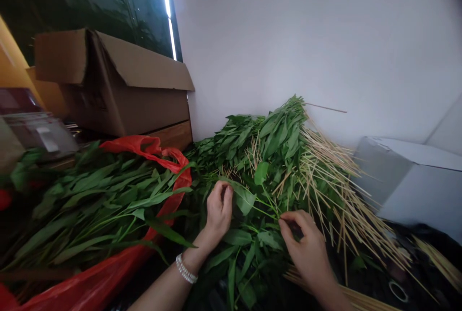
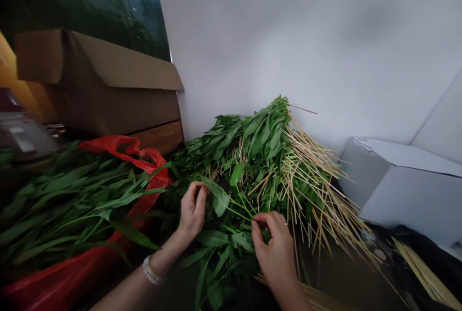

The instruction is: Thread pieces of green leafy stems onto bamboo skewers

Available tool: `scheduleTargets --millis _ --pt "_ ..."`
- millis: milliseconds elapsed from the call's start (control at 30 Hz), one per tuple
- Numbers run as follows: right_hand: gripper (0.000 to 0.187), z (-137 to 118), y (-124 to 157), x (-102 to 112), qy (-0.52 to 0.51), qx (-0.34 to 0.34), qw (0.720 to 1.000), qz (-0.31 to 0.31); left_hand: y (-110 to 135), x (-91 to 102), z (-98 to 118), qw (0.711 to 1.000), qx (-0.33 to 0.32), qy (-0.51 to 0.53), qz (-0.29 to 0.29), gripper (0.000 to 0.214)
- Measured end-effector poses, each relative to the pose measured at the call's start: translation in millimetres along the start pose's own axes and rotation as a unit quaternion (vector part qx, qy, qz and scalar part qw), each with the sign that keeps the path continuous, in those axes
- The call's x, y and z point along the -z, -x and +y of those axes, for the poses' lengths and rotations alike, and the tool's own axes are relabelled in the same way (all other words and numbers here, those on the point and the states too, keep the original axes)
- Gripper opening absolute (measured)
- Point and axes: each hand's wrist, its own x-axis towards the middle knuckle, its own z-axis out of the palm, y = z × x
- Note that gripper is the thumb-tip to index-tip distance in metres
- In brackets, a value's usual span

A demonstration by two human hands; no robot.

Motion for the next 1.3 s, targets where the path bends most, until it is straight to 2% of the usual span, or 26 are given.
scheduleTargets --millis 100,233,333,500,600,700,800,1033,1300 --pt "0.007 -2 0 0 0.007 0.006 1.0 0.01 4 1.1 3 0.996 -0.083 -0.012 -0.007 0.01" --pt "0.006 -4 0 1 0.043 0.036 0.998 0.014 11 -1.0 9 0.974 -0.208 -0.058 -0.068 0.018" --pt "0.007 -8 0 1 0.075 0.061 0.995 0.006 16 -3.8 12 0.958 -0.243 -0.092 -0.119 0.026" --pt "0.008 -11 3 -1 0.116 0.11 0.987 -0.008 17 -7.4 12 0.938 -0.259 -0.124 -0.194 0.026" --pt "0.008 -10 3 1 0.12 0.122 0.985 -0.004 15 -9.0 9 0.948 -0.243 -0.111 -0.174 0.023" --pt "0.013 -7 1 3 0.135 0.114 0.984 0.005 10 -10.3 4 0.967 -0.223 -0.068 -0.099 0.015" --pt "0.019 -3 0 2 0.156 0.113 0.981 -0.018 6 -10.7 -1 0.972 -0.224 -0.047 -0.046 0.012" --pt "0.02 3 3 0 0.137 0.105 0.983 -0.067 7 -10.2 1 0.968 -0.243 -0.027 -0.049 0.026" --pt "0.023 5 3 0 0.162 0.102 0.978 -0.079 7 -10.7 1 0.97 -0.233 -0.011 -0.064 0.025"
